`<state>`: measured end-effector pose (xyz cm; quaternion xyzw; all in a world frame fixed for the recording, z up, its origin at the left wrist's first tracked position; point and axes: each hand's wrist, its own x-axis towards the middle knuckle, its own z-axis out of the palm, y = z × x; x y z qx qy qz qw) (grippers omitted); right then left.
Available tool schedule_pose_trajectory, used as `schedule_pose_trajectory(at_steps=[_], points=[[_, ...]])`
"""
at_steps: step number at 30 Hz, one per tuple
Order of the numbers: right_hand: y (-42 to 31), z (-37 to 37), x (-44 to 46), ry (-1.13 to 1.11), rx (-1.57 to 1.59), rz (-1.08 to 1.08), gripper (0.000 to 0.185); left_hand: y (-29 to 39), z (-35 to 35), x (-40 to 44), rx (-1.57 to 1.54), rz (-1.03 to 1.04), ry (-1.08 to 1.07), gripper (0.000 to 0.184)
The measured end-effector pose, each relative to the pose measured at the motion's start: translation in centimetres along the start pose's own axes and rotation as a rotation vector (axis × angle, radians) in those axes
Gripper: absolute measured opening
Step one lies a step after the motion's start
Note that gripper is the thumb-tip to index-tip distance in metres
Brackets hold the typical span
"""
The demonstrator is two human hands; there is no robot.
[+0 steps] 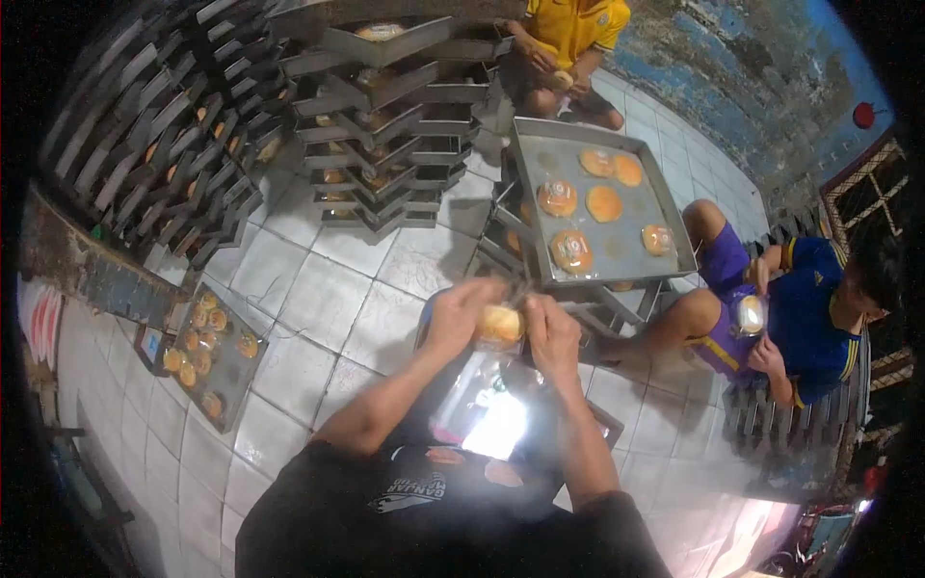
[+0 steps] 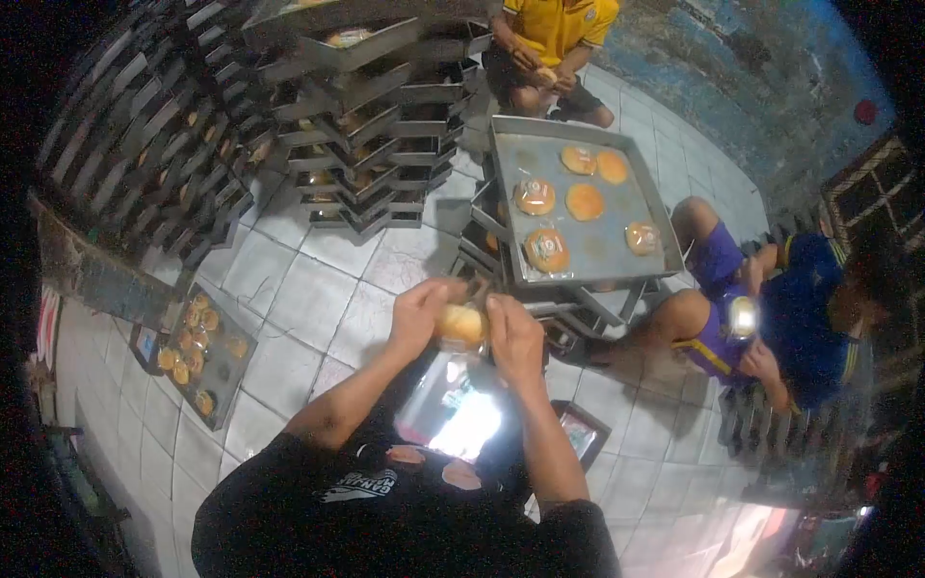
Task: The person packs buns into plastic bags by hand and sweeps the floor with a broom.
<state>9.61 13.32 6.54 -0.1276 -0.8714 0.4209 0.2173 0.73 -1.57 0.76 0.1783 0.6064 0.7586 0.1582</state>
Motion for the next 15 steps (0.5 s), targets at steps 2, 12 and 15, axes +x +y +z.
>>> schedule_pose_trajectory(at_steps=[2,12,15], points=[[-0.3,-0.2,-0.1,0.016,-0.078,-0.089,0.022,-0.4,0.2,0.3,0.069,-0.033,0.104,0.03],[3.5,-1.8,0.1,-0.218,0.651,0.554,0.031,1.7,-3.4,-1.2,0.424,0.114,0.221,0.023],[5.6,0.9,-4.8,-0.274,0.557,0.715,0.025,-4.1,-4.9,-3.7,0.134,-0.218,0.149,0.021]])
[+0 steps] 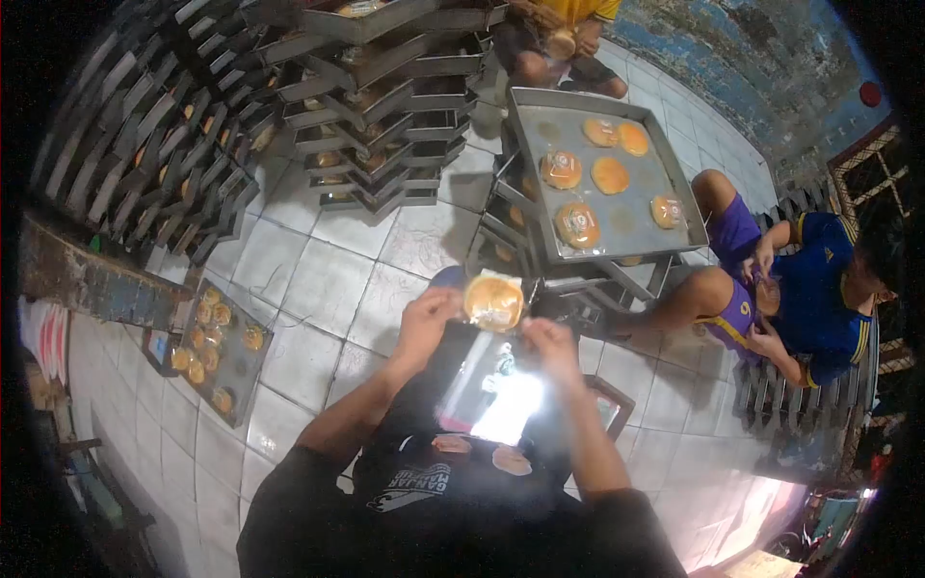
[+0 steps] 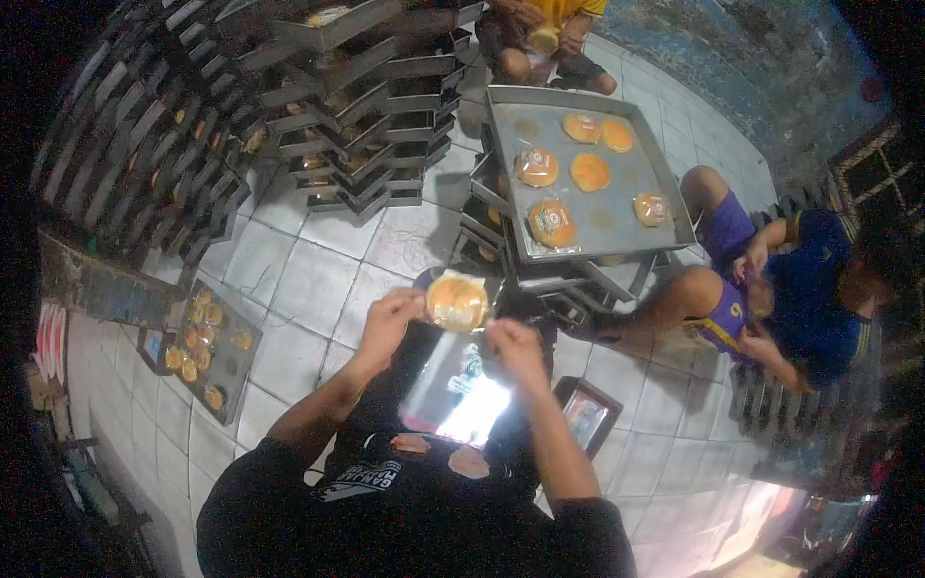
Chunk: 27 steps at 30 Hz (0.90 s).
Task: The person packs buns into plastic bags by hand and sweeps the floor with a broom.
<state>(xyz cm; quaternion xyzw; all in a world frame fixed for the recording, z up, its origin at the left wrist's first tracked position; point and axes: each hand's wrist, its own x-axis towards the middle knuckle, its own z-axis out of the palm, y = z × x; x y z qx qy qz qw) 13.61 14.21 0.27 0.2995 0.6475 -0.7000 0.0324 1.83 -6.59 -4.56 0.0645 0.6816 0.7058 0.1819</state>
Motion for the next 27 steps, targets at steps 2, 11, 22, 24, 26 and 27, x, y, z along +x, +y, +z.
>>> schedule_pose_trajectory(at_steps=[2,11,22,24,26,27], points=[[2.7,1.0,-1.0,0.048,-0.031,-0.021,0.02,-1.4,-0.4,0.5,-0.099,-0.085,-0.044,0.021],[-6.7,-2.6,-1.4,0.418,-0.374,-0.657,0.049,3.6,6.1,1.4,-0.353,0.041,-0.127,0.027],[-4.8,-4.1,-4.9,0.036,-0.907,-0.867,0.045,3.9,2.0,-5.5,0.962,0.789,-0.47,0.037],[-2.6,-3.1,-6.9,0.033,-1.061,-0.748,0.036,4.5,2.0,-5.7,0.982,0.95,-0.532,0.032],[-1.4,-3.5,-7.6,0.041,-1.104,-0.654,0.03,6.9,3.2,-6.7,0.697,0.667,-0.522,0.033],[-2.7,-4.1,-7.9,-0.055,-0.997,-0.64,0.024,7.2,3.8,-6.9,0.416,0.385,-0.474,0.033]])
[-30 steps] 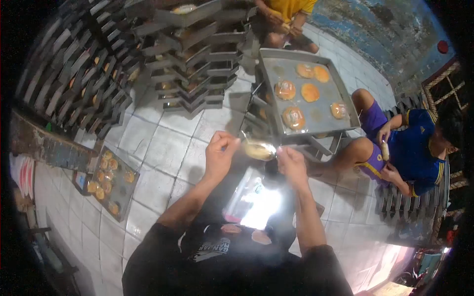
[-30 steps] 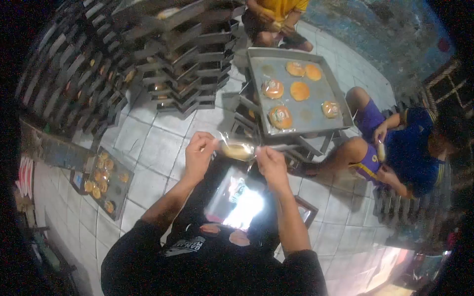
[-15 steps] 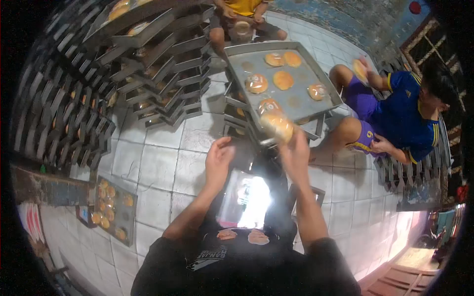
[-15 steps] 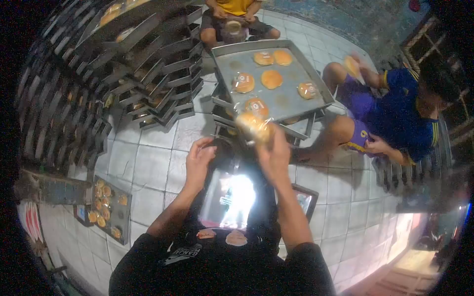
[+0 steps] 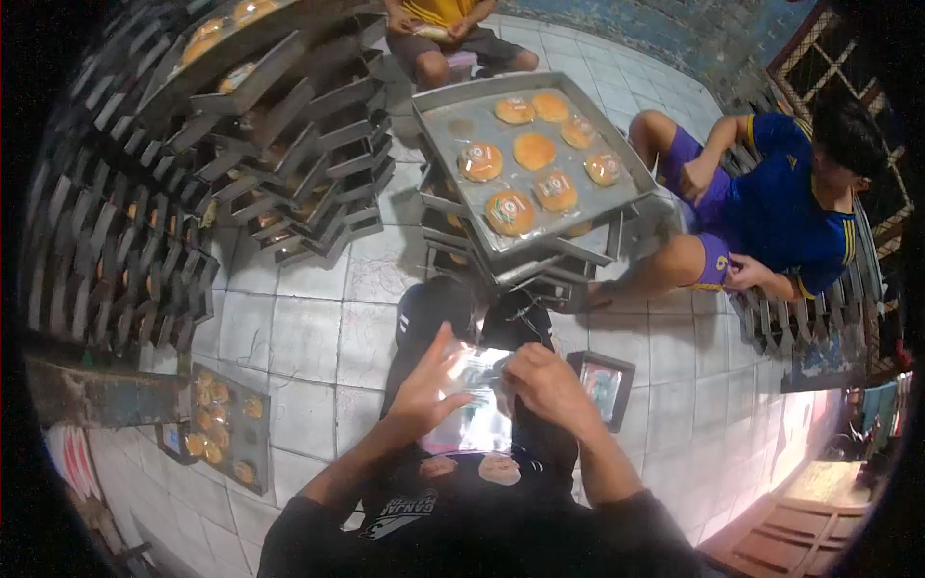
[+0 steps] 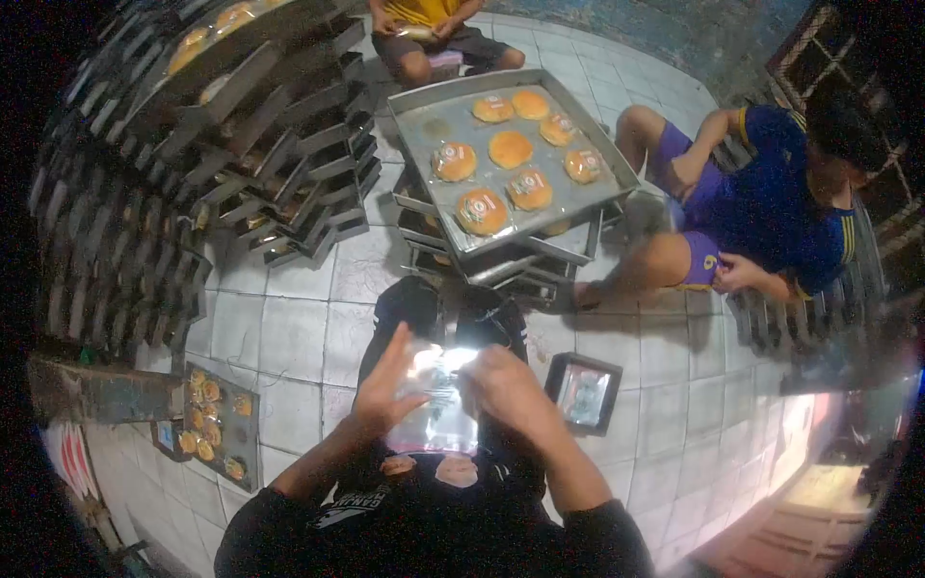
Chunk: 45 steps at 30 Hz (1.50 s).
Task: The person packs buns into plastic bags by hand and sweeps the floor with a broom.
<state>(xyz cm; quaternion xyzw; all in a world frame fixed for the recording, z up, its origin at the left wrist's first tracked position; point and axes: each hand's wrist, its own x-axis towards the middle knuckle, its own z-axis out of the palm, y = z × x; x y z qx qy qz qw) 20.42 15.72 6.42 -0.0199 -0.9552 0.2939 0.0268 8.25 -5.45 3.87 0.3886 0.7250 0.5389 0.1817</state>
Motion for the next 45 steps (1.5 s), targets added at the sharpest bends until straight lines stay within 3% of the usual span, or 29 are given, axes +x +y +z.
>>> schedule_pose_trajectory(at_steps=[2,4,6,8,9,11,12,14,16,18,19,23,25,26,28,30,31,33,36,38,39,40,42,45], points=[[-0.2,-4.2,1.7,-0.08,0.164,-0.078,0.016,-1.0,-0.6,0.6,-0.389,-0.218,-0.048,0.038],[0.9,-8.5,5.2,-0.015,0.404,-0.094,0.017,-2.3,-3.0,2.9,-0.421,-0.665,-0.532,0.034],[6.3,-10.3,9.9,0.195,0.506,0.118,0.034,-3.1,-3.9,3.6,-0.522,-0.504,-0.105,0.02],[13.0,-12.7,16.6,0.326,0.473,0.22,0.041,-4.3,-6.0,4.8,-0.63,-0.563,0.193,0.021],[17.0,-12.5,19.5,0.382,0.525,0.285,0.044,-4.8,-6.3,5.0,-0.634,-0.566,0.213,0.021],[21.7,-12.8,24.3,0.328,0.224,0.347,0.048,-6.2,-6.8,5.5,-0.799,-0.455,0.665,0.031],[25.0,-12.6,26.8,0.316,0.226,0.325,0.048,-7.7,-7.7,5.1,-0.797,-0.447,0.69,0.031],[30.6,-10.8,30.8,0.209,-0.074,0.422,0.055,-10.7,-9.5,2.2,-0.737,-0.578,0.566,0.029],[30.8,-9.6,32.7,0.234,-0.1,0.458,0.062,-11.5,-9.7,1.0,-0.633,-0.493,0.608,0.03],[33.1,-7.6,33.9,0.479,-0.26,0.445,0.065,-12.4,-9.6,0.3,-0.592,-0.605,0.674,0.03],[32.3,-8.2,35.3,0.343,-0.235,0.635,0.067,-12.7,-9.6,0.4,-0.598,-0.572,0.681,0.028],[26.9,-8.6,34.9,0.24,-0.099,0.59,0.064,-12.9,-8.9,2.2,-0.604,-0.442,0.631,0.031],[27.4,-6.7,33.6,0.492,-0.209,0.195,0.058,-12.9,-8.1,4.4,-0.65,-0.434,0.596,0.032],[27.3,-7.1,32.8,0.504,-0.209,0.195,0.058,-12.4,-7.7,5.5,-0.687,-0.443,0.577,0.034],[24.9,-6.9,31.8,0.285,0.443,0.329,0.056,-11.3,-7.0,7.0,-0.925,-0.282,0.501,0.026],[17.5,-9.3,29.4,0.433,0.427,0.275,0.046,-10.1,-6.9,9.3,-1.209,-0.53,0.57,0.028],[12.6,-10.4,27.2,0.501,0.494,0.191,0.045,-8.9,-6.9,10.1,-1.244,-0.54,0.624,0.027],[6.9,-10.0,22.7,0.454,1.137,0.177,0.051,-9.5,-6.6,11.0,-1.32,-0.512,0.632,0.027],[1.6,-5.9,14.9,0.371,0.868,0.325,0.051,-10.1,-5.1,12.7,-1.399,-0.534,0.628,0.026],[-3.0,-2.6,11.1,0.357,0.642,0.124,0.04,-10.2,-3.7,13.5,-1.348,-0.56,0.61,0.027],[-2.8,-1.3,10.0,0.434,0.295,-0.244,0.039,-9.5,-3.3,13.7,-1.334,-0.601,0.564,0.028],[-3.0,-0.1,9.2,0.444,0.187,-0.34,0.039,-7.8,-3.1,14.0,-1.321,-0.641,0.517,0.029],[-0.2,1.0,8.6,0.524,-0.065,-0.407,0.043,-3.8,-2.2,13.6,-1.312,-0.661,0.507,0.029],[0.1,0.8,8.1,0.621,-0.095,-0.339,0.044,-1.5,-2.1,12.6,-1.304,-0.618,0.18,0.04]])
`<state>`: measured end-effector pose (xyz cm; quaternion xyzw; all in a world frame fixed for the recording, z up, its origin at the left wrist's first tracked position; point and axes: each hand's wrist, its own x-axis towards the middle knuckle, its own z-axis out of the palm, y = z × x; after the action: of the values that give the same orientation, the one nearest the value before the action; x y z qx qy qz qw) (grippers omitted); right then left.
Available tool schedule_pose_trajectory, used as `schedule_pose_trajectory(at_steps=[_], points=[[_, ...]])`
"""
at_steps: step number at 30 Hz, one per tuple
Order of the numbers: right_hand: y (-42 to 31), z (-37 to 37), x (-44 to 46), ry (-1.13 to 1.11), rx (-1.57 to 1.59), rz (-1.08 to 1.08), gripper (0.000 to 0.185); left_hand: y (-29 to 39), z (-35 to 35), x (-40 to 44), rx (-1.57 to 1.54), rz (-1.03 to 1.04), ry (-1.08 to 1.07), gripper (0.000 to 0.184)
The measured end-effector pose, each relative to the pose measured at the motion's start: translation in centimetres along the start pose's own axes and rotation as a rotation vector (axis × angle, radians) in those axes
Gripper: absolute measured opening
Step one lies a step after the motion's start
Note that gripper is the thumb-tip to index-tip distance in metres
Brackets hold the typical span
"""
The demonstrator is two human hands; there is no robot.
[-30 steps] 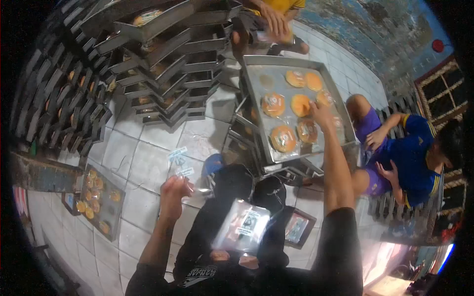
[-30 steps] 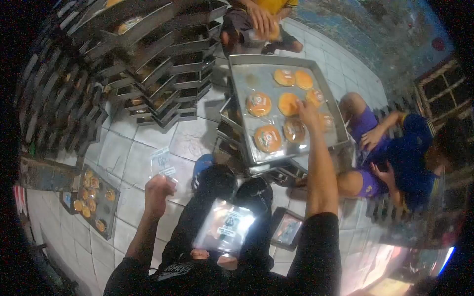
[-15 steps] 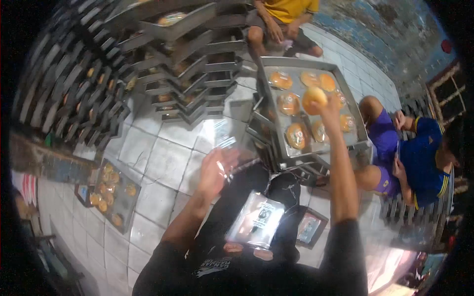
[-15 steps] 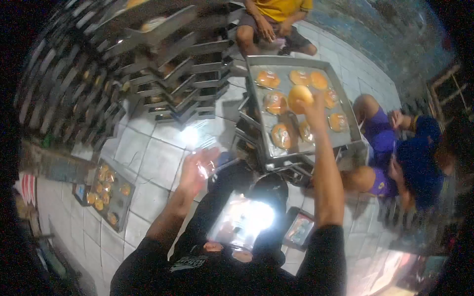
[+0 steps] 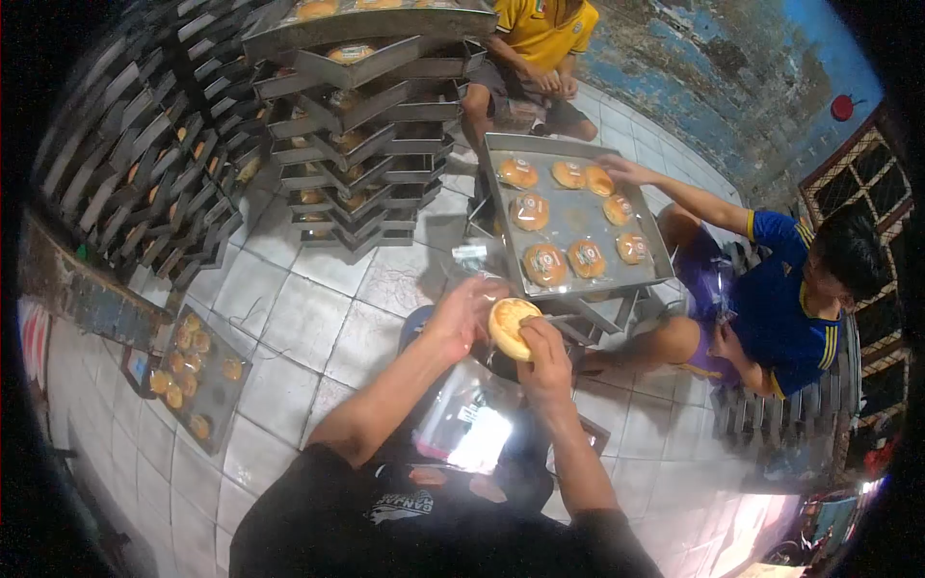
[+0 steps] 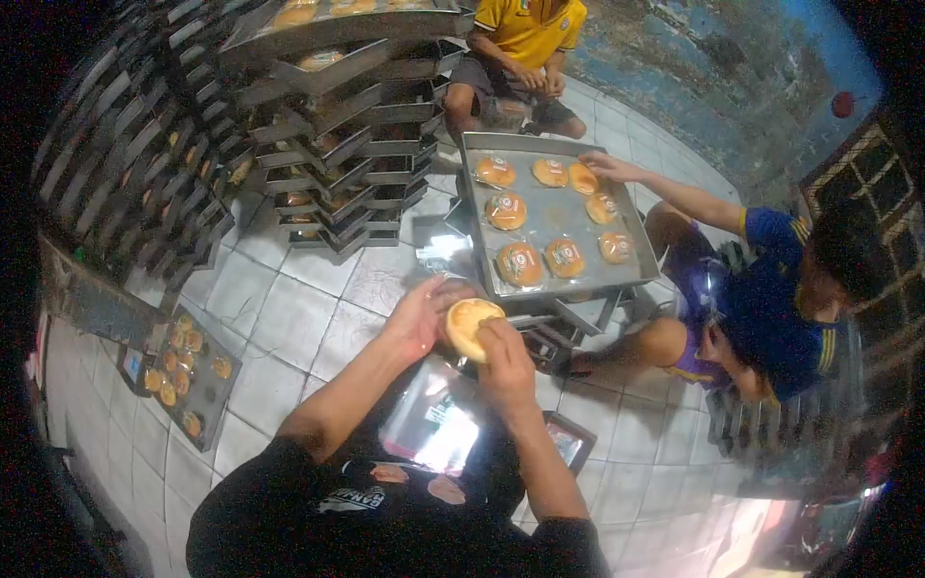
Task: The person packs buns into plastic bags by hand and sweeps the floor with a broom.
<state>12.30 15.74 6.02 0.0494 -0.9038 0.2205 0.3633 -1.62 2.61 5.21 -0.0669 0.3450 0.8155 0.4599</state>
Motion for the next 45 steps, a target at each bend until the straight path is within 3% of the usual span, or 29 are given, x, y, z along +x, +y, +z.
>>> schedule_pose_trajectory(at_steps=[3,5,7,8,9,11,15,17,19,21,23,24,25,27,29,31,32,34,37,38,40,41,42,43,45], points=[[-1.6,-0.3,1.1,-0.012,-0.105,-0.044,0.044,-0.8,0.4,-2.2,-0.072,-0.082,-0.017,0.046],[-3.3,1.0,0.8,-0.044,-0.058,0.074,0.043,-1.5,-0.9,-2.1,-0.089,-0.055,0.018,0.049],[-5.0,3.1,-0.1,-0.18,0.126,0.116,0.041,-1.1,-6.8,0.6,-0.213,-0.098,-0.191,0.046],[-6.2,3.4,-0.1,-0.333,0.181,0.116,0.048,0.0,-6.9,-0.7,-0.253,-0.139,-0.043,0.047],[-6.0,4.4,-0.4,-0.317,0.192,0.121,0.048,0.0,-5.9,-2.0,-0.234,-0.139,-0.035,0.047],[-4.3,5.8,-1.1,-0.277,0.103,0.128,0.053,-2.5,-3.4,-3.9,-0.16,0.204,0.07,0.042],[-5.5,4.7,0.0,-0.423,0.274,0.212,0.056,-2.4,-5.0,-3.8,-0.212,0.209,-0.012,0.047],[-4.6,4.8,0.2,-0.429,0.229,0.167,0.056,-3.6,-4.1,-3.2,-0.2,0.243,0.065,0.047],[-2.9,4.9,0.6,-0.419,-0.071,0.036,0.055,-6.0,-2.4,-4.1,0.166,0.421,0.008,0.046],[-3.4,3.4,1.9,-0.425,-0.123,0.016,0.052,-5.4,-1.9,-3.6,0.072,0.463,0.03,0.044],[-4.1,2.3,2.3,-0.336,-0.021,0.011,0.052,-2.9,-3.6,-1.8,-0.33,0.328,-0.164,0.044],[-3.7,2.8,2.1,-0.345,-0.023,0.01,0.047,-1.4,-1.3,-2.8,-0.357,0.399,-0.19,0.042],[-3.0,3.1,2.3,-0.351,-0.026,0.021,0.047,-2.6,-1.2,-2.2,-0.361,0.387,-0.186,0.042],[-2.1,3.2,3.7,-0.551,-0.088,0.18,0.044,-4.7,-0.4,-0.5,-0.028,0.482,0.03,0.04],[-2.8,2.0,4.6,-0.445,-0.021,0.122,0.037,-4.4,-0.8,0.0,-0.02,0.501,0.108,0.048],[-4.3,0.5,5.2,-0.282,0.122,-0.061,0.029,-3.4,-3.3,1.0,-0.319,0.271,-0.098,0.055],[-4.5,0.5,4.7,-0.292,0.123,-0.056,0.029,-3.2,-3.6,0.9,-0.327,0.266,-0.092,0.055],[-5.2,0.8,3.8,-0.488,0.412,0.188,0.02,-1.1,-2.0,-0.8,-0.496,0.228,-0.005,0.065],[-4.0,3.3,1.6,-0.628,0.594,0.307,0.012,-1.6,-2.7,0.1,-0.381,0.15,0.015,0.075],[-5.2,2.2,1.1,-0.809,1.05,0.44,0.014,-2.5,-5.9,2.9,-0.429,0.155,-0.074,0.074],[-9.1,-0.6,1.5,-1.116,1.507,0.331,0.014,-0.5,-6.3,1.6,-0.434,0.222,-0.06,0.072],[-8.6,0.0,0.8,-0.977,1.554,0.216,0.01,0.3,-6.1,0.6,-0.448,0.289,-0.06,0.071],[-8.5,0.5,0.6,-0.832,1.589,0.105,0.01,1.7,-4.7,-1.2,-0.469,0.294,0.073,0.069],[-8.2,-0.5,1.1,-0.707,1.081,0.656,0.009,1.1,-5.0,-1.4,-0.476,0.295,0.081,0.069],[-6.4,2.0,1.3,-0.342,0.876,0.636,0.012,-0.1,-5.4,-1.4,-0.446,0.341,0.012,0.067]])
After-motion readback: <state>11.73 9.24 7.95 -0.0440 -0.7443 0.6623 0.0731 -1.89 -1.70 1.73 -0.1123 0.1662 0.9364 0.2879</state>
